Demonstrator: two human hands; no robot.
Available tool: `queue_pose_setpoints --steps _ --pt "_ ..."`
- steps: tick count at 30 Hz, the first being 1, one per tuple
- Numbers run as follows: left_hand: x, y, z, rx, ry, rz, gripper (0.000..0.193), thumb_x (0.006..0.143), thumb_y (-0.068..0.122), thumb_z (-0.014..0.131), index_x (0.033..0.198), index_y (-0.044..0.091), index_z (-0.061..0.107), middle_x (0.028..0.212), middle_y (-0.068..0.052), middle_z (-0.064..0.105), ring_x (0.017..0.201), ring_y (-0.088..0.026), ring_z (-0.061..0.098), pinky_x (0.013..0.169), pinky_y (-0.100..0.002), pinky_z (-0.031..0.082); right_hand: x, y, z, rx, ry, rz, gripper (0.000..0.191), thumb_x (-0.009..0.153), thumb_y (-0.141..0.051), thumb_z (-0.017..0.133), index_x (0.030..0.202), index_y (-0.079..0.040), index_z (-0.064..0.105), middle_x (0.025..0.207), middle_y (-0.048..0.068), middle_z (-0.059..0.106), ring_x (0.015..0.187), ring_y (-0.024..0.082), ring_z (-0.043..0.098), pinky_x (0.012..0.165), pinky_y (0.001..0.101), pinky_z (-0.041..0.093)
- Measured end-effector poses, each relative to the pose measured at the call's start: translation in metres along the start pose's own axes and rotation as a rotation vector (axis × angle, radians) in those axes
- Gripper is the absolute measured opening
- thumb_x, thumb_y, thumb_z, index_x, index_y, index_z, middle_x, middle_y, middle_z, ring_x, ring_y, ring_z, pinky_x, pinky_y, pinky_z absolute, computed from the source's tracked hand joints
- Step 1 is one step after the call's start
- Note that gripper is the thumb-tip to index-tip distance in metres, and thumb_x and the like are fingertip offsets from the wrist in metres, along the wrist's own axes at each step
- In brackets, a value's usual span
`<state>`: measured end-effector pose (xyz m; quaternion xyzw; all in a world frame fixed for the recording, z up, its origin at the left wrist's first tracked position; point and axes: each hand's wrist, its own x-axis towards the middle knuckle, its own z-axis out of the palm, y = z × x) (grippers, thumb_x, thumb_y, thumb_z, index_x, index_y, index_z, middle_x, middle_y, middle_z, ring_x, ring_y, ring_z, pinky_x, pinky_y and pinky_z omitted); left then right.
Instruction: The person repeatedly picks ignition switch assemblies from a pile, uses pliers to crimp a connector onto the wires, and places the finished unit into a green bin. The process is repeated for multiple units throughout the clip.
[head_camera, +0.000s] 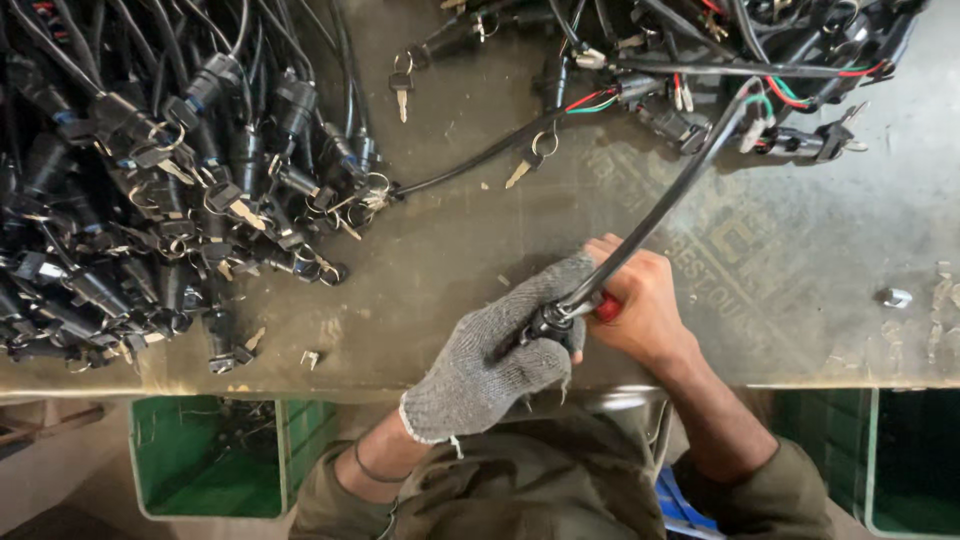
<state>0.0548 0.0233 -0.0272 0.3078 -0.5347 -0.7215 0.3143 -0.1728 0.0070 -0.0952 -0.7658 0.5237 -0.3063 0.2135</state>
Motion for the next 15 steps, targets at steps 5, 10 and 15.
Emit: queue_pose_setpoints --steps 5,10,15 --pt "0.008 0.044 -0.016 0.578 0.405 0.033 0.056 0.095 0.019 0.070 0.147 0.007 0.051 0.103 -0.004 0.075 0.096 -0.011 0.071 0.088 -0.029 0.059 0.013 -0.005 -0.024 -0.270 0.039 -0.050 0.059 0.067 -0.041 0.089 0.105 -0.002 0.064 0.099 0.014 0.062 0.092 0.036 0.061 0.079 0.0475 0.049" --pt "0.022 0.120 -0.075 1.290 0.958 0.505 0.055 0.094 0.019 0.074 0.145 0.006 0.054 0.119 -0.009 0.069 0.111 -0.021 0.066 0.099 -0.035 0.054 0.021 0.049 -0.088 -0.540 0.200 -0.002 0.048 0.088 -0.024 0.082 0.130 -0.005 0.067 0.127 0.014 0.064 0.119 0.039 0.059 0.100 0.0504 0.043" --pt "0.013 0.073 -0.044 1.104 0.691 0.513 0.055 0.094 0.019 0.077 0.143 0.006 0.057 0.134 -0.014 0.063 0.126 -0.030 0.061 0.110 -0.042 0.049 0.062 0.090 -0.131 -0.809 0.286 0.024 0.017 0.099 -0.019 0.080 0.111 -0.010 0.072 0.117 0.011 0.067 0.108 0.035 0.064 0.099 0.0478 0.048"
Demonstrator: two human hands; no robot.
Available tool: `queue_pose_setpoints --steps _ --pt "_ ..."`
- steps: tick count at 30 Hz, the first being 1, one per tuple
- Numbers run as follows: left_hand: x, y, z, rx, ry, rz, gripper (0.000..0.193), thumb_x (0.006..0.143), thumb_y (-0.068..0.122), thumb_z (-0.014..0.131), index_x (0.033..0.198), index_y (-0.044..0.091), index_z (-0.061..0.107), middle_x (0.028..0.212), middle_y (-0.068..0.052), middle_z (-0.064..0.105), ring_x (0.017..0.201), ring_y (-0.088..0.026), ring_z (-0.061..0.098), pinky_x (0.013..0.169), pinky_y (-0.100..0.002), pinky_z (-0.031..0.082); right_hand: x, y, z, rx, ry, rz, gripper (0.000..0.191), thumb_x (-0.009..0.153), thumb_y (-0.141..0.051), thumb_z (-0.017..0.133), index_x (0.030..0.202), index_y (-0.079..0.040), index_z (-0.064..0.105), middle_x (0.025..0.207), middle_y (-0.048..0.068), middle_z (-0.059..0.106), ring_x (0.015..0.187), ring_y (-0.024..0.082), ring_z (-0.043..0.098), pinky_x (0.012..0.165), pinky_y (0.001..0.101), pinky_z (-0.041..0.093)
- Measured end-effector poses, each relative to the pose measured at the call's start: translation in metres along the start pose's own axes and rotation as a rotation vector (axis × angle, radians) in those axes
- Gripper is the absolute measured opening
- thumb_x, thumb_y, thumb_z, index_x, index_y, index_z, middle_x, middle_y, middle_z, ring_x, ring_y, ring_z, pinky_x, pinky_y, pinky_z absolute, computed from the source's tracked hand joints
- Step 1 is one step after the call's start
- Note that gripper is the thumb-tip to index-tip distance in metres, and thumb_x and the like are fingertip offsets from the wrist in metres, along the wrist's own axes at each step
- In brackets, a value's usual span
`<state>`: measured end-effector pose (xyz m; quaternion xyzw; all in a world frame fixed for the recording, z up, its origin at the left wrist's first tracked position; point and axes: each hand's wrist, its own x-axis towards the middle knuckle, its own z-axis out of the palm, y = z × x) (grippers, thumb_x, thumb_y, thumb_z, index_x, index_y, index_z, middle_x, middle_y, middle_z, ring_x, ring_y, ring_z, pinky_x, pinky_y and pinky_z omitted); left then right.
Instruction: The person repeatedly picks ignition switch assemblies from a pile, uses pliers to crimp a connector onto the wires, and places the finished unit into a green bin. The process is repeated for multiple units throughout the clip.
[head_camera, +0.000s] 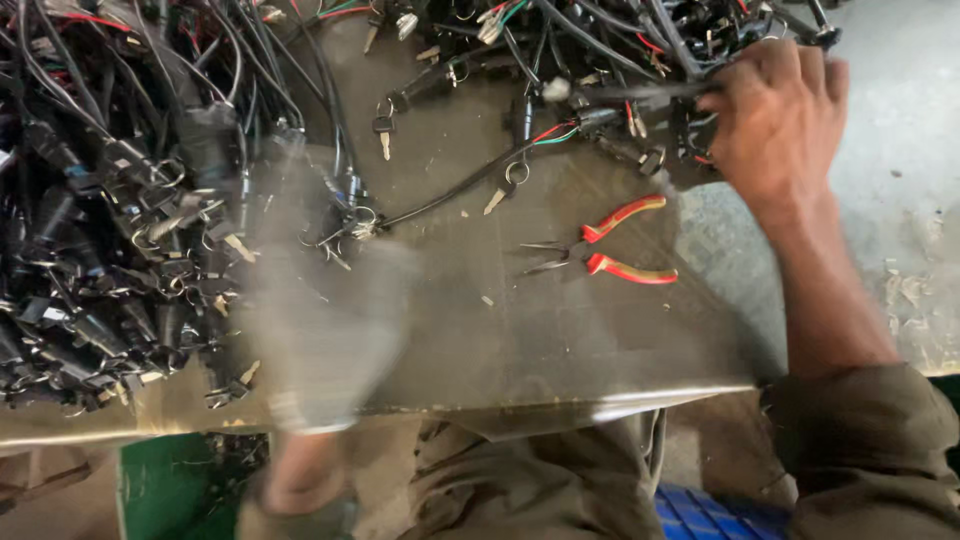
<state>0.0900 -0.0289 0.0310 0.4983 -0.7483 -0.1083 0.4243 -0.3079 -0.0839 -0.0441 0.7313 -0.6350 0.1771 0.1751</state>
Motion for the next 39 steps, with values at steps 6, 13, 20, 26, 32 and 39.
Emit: queue_pose_setpoints --steps 6,13,20,26,32,39 --pt "-0.008 0.037 0.087 -0.226 -0.253 0.128 0.054 0.088 0.020 0.077 0.138 0.007 0.061 0.132 -0.016 0.065 0.125 -0.036 0.061 0.109 -0.046 0.047 -0.002 -0.040 -0.067 1.100 0.149 0.313 0.019 0.119 -0.023 0.051 0.120 -0.004 0.055 0.093 0.008 0.062 0.076 0.020 0.064 0.071 0.0370 0.052" --pt "-0.019 0.065 0.107 -0.703 -0.423 -0.130 0.046 0.087 0.019 0.077 0.128 0.005 0.063 0.107 -0.012 0.070 0.097 -0.023 0.072 0.088 -0.036 0.057 -0.050 -0.115 -0.079 2.181 0.313 0.599 0.023 0.128 -0.027 0.041 0.118 -0.007 0.046 0.081 0.006 0.048 0.057 0.016 0.048 0.055 0.0327 0.039" --pt "-0.056 0.030 0.093 -0.858 -0.383 -0.359 0.010 0.098 0.009 0.066 0.106 0.003 0.071 0.079 -0.007 0.071 0.071 -0.012 0.064 0.071 -0.029 0.056 -0.057 -0.151 -0.079 2.344 0.215 0.662 0.022 0.126 -0.030 0.043 0.117 -0.010 0.049 0.078 0.000 0.041 0.058 0.010 0.038 0.057 0.0287 0.037" --pt "-0.074 0.038 0.084 -1.089 -0.631 -0.395 0.018 0.098 0.009 0.063 0.115 0.003 0.062 0.093 -0.005 0.066 0.083 -0.010 0.064 0.078 -0.029 0.055 -0.052 -0.165 -0.104 2.107 0.306 0.745 0.010 0.114 -0.021 0.047 0.117 -0.012 0.051 0.080 0.000 0.051 0.053 0.009 0.037 0.047 0.0268 0.035" --pt "-0.052 0.012 0.048 -1.192 -0.158 -0.459 0.023 0.103 0.011 0.059 0.124 0.001 0.060 0.108 -0.005 0.066 0.095 -0.012 0.062 0.086 -0.029 0.054 -0.052 -0.185 -0.124 0.560 -0.119 -0.115 0.013 0.088 -0.006 0.059 0.100 -0.007 0.055 0.089 0.008 0.069 0.065 0.028 0.066 0.052 0.0388 0.045" --pt "-0.054 0.023 0.048 -1.223 -0.326 -0.530 0.030 0.108 0.013 0.055 0.134 0.000 0.058 0.126 -0.006 0.066 0.110 -0.013 0.060 0.095 -0.029 0.052 -0.064 -0.196 -0.086 0.768 -0.231 -0.032 0.020 0.083 -0.001 0.067 0.103 -0.001 0.062 0.079 0.015 0.062 0.074 0.038 0.062 0.063 0.0475 0.048"
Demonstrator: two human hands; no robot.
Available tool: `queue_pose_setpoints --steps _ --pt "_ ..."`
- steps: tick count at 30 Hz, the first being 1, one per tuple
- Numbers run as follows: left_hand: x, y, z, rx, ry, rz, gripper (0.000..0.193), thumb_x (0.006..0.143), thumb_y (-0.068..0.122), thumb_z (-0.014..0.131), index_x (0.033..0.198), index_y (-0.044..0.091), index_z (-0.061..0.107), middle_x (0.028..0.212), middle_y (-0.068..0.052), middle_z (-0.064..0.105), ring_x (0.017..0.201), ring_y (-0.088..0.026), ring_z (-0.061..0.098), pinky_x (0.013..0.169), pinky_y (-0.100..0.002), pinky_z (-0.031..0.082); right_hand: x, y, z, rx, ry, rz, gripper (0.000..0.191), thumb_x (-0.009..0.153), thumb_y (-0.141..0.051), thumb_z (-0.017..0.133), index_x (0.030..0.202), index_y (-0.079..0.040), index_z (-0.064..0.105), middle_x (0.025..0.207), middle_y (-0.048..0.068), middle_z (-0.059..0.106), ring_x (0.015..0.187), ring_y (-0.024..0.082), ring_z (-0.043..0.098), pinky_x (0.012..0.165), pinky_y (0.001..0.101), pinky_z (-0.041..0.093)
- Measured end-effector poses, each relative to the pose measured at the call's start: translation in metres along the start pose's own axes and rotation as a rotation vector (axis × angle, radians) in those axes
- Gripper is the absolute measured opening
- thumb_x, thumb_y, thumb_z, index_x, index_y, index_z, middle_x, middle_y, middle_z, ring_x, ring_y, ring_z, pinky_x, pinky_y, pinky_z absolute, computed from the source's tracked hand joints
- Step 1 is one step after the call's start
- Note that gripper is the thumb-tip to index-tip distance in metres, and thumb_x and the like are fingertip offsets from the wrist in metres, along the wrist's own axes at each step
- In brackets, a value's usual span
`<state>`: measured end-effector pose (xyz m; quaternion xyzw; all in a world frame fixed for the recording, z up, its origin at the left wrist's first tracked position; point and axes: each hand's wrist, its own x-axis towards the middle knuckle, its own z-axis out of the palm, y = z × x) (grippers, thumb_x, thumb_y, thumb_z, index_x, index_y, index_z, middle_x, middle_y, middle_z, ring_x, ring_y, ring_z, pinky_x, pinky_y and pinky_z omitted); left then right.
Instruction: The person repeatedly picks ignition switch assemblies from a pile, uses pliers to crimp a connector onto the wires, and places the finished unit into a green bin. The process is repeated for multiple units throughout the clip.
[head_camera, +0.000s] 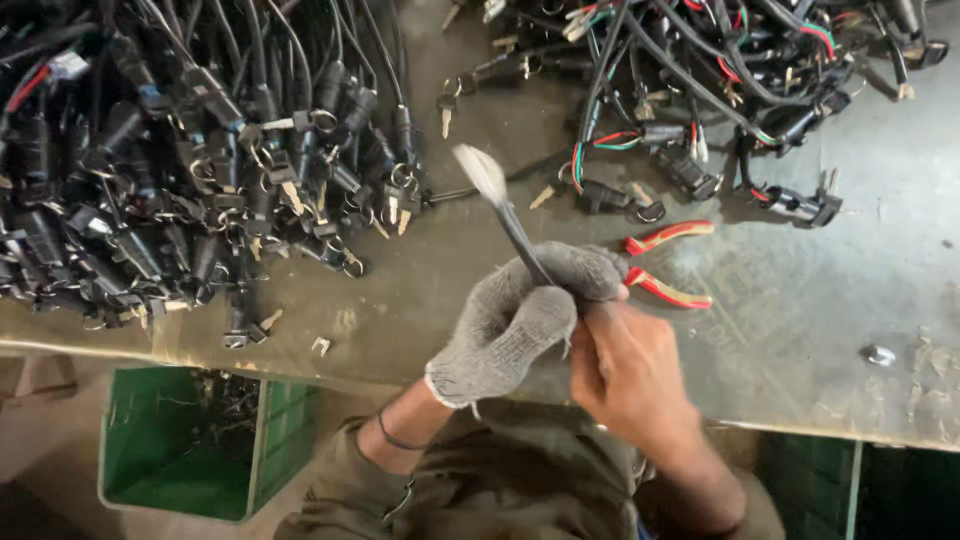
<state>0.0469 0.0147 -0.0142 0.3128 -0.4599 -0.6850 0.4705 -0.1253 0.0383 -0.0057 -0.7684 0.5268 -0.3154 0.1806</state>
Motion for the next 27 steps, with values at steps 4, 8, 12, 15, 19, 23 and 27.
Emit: queue_pose_setpoints --steps 4,8,12,15,19,23,27 --pt "0.005 -0.002 0.014 0.080 -0.199 0.004 0.048 0.099 0.012 0.062 0.145 0.001 0.050 0.123 -0.005 0.066 0.108 -0.011 0.061 0.097 -0.027 0.053 -0.008 -0.002 -0.040 0.095 0.172 -0.017 0.012 0.089 -0.006 0.055 0.100 -0.005 0.059 0.101 0.014 0.069 0.091 0.035 0.065 0.082 0.0414 0.049" --pt "0.001 0.000 0.055 0.172 -0.225 -0.072 0.052 0.089 0.016 0.080 0.131 0.002 0.053 0.104 -0.005 0.067 0.093 -0.011 0.060 0.086 -0.029 0.054 -0.001 -0.014 -0.068 0.857 0.282 0.102 0.013 0.101 -0.014 0.046 0.103 -0.004 0.054 0.101 0.006 0.061 0.095 0.029 0.057 0.093 0.0410 0.043" --pt "-0.015 0.009 0.075 0.210 -0.174 -0.095 0.047 0.086 0.019 0.084 0.120 0.003 0.056 0.093 -0.004 0.065 0.086 -0.013 0.061 0.080 -0.030 0.054 -0.005 0.003 -0.083 1.285 0.515 0.010 0.026 0.105 -0.027 0.059 0.082 -0.017 0.052 0.081 -0.003 0.054 0.075 0.018 0.048 0.081 0.0361 0.038" --pt "-0.010 0.009 0.056 0.443 -0.166 0.245 0.033 0.096 0.018 0.077 0.119 0.005 0.056 0.099 -0.007 0.064 0.094 -0.017 0.062 0.085 -0.030 0.054 -0.025 0.030 -0.085 1.429 0.296 -0.153 0.021 0.097 -0.028 0.066 0.083 -0.020 0.053 0.071 -0.007 0.055 0.062 0.015 0.058 0.070 0.0384 0.048" --pt "0.002 -0.001 0.021 0.458 -0.376 0.293 0.021 0.102 0.021 0.071 0.114 0.007 0.061 0.096 -0.006 0.067 0.091 -0.016 0.064 0.082 -0.030 0.054 -0.016 0.075 -0.078 1.435 0.461 0.020 0.012 0.103 -0.025 0.058 0.105 -0.014 0.054 0.082 -0.002 0.056 0.067 0.016 0.060 0.071 0.0385 0.053" --pt "0.007 -0.011 0.011 -0.262 -0.375 -0.137 0.027 0.111 0.023 0.064 0.119 -0.002 0.063 0.089 -0.002 0.065 0.080 -0.011 0.060 0.075 -0.029 0.052 0.023 0.093 -0.057 1.298 0.755 0.321 0.021 0.113 -0.023 0.047 0.131 -0.012 0.049 0.097 0.004 0.054 0.078 0.017 0.053 0.075 0.0351 0.051" --pt "0.018 -0.013 0.002 -0.404 -0.143 -0.179 0.032 0.107 0.022 0.060 0.131 0.003 0.063 0.102 0.001 0.066 0.093 -0.008 0.061 0.085 -0.025 0.051 0.003 0.066 0.003 -0.111 0.037 -0.096 0.064 0.087 0.000 0.055 0.149 -0.002 0.037 0.138 0.028 0.056 0.125 0.046 0.059 0.102 0.0535 0.048"
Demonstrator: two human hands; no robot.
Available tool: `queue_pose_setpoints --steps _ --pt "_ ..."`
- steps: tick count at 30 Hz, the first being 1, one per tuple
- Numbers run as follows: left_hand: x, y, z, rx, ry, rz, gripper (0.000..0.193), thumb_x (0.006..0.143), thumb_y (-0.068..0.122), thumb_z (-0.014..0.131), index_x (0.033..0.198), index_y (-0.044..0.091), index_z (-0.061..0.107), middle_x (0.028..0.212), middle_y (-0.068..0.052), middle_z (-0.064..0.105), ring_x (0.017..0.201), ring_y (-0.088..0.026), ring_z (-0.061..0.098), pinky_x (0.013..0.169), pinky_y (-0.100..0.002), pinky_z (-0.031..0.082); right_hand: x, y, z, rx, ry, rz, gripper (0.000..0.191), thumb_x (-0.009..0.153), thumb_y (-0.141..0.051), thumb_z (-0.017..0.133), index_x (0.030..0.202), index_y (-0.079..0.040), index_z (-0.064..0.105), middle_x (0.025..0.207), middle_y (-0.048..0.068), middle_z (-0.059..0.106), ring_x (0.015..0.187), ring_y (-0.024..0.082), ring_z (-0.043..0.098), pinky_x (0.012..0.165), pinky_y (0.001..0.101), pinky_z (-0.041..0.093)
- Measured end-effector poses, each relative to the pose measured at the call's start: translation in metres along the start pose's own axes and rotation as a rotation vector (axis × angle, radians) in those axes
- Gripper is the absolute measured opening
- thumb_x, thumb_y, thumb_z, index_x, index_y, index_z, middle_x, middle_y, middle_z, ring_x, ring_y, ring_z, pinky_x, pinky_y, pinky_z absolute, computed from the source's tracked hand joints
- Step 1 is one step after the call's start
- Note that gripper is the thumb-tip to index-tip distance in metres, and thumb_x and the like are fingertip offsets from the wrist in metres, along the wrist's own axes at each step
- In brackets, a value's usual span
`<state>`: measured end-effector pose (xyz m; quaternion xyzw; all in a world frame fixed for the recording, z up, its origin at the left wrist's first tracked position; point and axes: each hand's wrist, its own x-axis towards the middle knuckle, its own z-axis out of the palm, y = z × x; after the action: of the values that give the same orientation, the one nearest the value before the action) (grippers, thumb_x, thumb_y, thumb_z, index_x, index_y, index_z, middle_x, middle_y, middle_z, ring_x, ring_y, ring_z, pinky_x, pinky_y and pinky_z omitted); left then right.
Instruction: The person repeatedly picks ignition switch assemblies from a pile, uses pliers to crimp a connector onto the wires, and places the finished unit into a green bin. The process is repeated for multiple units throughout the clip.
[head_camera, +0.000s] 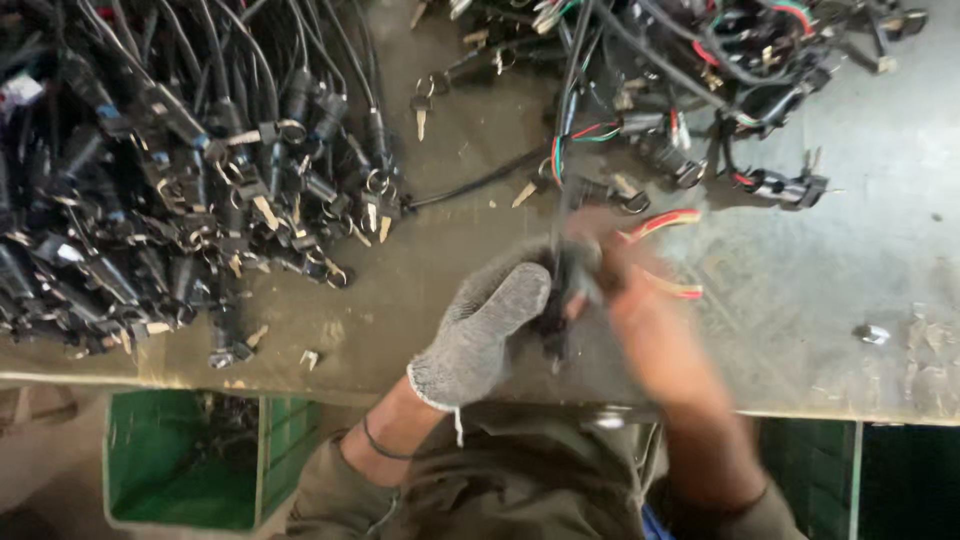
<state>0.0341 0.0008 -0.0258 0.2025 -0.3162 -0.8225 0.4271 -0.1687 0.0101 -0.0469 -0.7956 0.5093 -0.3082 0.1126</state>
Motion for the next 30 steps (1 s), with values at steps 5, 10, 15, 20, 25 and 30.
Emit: queue_pose_setpoints --steps 5,10,15,20,25,30 --pt "0.005 -0.021 0.001 0.306 0.329 0.172 0.028 0.102 0.010 0.071 0.127 0.000 0.065 0.117 -0.006 0.071 0.101 -0.013 0.064 0.087 -0.030 0.056 -0.060 -0.008 0.053 0.560 0.137 0.594 0.036 0.094 -0.005 0.063 0.127 -0.001 0.051 0.116 0.011 0.065 0.096 0.018 0.062 0.084 0.0349 0.051" --pt "-0.005 -0.026 -0.005 0.239 0.225 0.077 0.026 0.100 0.011 0.072 0.124 0.003 0.067 0.129 -0.006 0.071 0.113 -0.013 0.065 0.091 -0.030 0.055 -0.068 0.018 0.042 1.211 0.040 0.494 0.038 0.104 -0.010 0.061 0.138 -0.004 0.046 0.109 0.010 0.064 0.095 0.014 0.059 0.088 0.0315 0.047" --pt "-0.010 -0.006 -0.010 0.768 0.276 0.293 0.031 0.088 0.011 0.083 0.116 0.007 0.068 0.123 -0.006 0.067 0.115 -0.017 0.065 0.097 -0.032 0.056 -0.051 0.008 0.031 0.716 0.086 0.187 0.039 0.104 -0.006 0.057 0.141 -0.001 0.045 0.126 0.014 0.063 0.115 0.023 0.061 0.106 0.0347 0.046" --pt "-0.001 0.000 0.005 1.071 0.190 0.337 0.030 0.085 0.019 0.089 0.109 0.010 0.072 0.109 -0.005 0.074 0.103 -0.019 0.073 0.092 -0.031 0.059 -0.043 0.002 0.020 0.520 0.082 0.169 0.046 0.088 0.008 0.057 0.133 -0.001 0.054 0.119 0.017 0.062 0.107 0.029 0.061 0.101 0.0343 0.047" --pt "0.009 0.003 0.009 1.170 0.121 0.275 0.032 0.083 0.022 0.089 0.106 0.011 0.072 0.104 -0.004 0.074 0.093 -0.020 0.074 0.084 -0.031 0.059 -0.047 0.003 0.014 0.433 0.065 0.189 0.050 0.084 0.011 0.060 0.133 -0.001 0.057 0.103 0.015 0.060 0.089 0.029 0.059 0.082 0.0329 0.049" --pt "0.014 -0.002 0.000 1.101 0.039 0.260 0.031 0.084 0.020 0.087 0.108 0.012 0.070 0.109 -0.005 0.074 0.099 -0.024 0.075 0.087 -0.035 0.060 -0.061 0.000 0.023 0.537 0.066 0.222 0.038 0.098 -0.003 0.061 0.135 0.003 0.053 0.102 0.012 0.061 0.085 0.020 0.058 0.078 0.0298 0.050"
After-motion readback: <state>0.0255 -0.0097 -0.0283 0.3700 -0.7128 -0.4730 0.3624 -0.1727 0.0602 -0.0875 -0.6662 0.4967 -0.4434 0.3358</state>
